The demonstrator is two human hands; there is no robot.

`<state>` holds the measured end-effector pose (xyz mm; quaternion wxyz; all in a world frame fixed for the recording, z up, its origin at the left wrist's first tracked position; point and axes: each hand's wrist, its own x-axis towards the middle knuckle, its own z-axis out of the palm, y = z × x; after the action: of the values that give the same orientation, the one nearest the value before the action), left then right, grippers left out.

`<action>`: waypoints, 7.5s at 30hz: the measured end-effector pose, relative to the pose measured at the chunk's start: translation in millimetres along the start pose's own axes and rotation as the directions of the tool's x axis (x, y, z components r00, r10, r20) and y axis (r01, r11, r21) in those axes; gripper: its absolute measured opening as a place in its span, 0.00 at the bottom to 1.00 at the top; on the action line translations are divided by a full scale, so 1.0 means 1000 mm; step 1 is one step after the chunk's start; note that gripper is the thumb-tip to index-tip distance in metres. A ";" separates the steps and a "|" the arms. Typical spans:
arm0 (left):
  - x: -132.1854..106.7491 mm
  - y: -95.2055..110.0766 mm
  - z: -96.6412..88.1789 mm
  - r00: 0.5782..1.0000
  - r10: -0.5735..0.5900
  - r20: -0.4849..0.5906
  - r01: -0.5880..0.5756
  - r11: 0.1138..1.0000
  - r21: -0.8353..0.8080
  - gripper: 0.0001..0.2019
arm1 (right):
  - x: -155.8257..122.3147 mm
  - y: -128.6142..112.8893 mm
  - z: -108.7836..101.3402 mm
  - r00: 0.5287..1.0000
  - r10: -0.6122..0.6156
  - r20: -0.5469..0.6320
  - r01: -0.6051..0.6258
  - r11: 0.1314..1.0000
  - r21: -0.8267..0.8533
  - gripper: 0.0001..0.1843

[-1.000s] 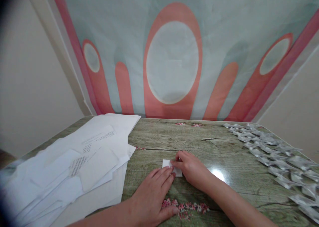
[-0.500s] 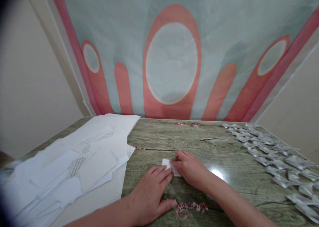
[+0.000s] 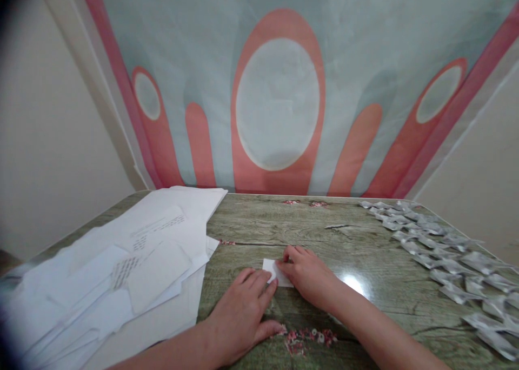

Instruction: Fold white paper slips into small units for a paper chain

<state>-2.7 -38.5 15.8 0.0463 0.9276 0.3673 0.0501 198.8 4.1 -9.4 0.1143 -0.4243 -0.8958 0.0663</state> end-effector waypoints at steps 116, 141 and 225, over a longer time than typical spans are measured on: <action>-0.007 -0.008 0.019 0.997 -0.012 -0.079 0.000 0.988 -0.157 0.26 | -0.033 -0.017 0.004 0.974 -0.213 -0.081 0.165 0.905 -0.393 0.12; -0.006 -0.007 0.017 0.997 -0.012 -0.076 0.002 0.992 -0.130 0.27 | -0.032 -0.014 0.010 0.955 -0.226 -0.194 0.152 0.930 -0.336 0.13; -0.005 -0.007 0.020 0.998 0.000 -0.062 -0.005 0.996 -0.090 0.28 | -0.001 0.001 0.018 0.950 0.263 -0.170 -0.185 0.909 0.373 0.07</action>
<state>-8.6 -38.4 -5.0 0.0765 0.9231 0.3647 0.0953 195.4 3.7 -27.2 0.2767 -0.5022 -0.7966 0.1917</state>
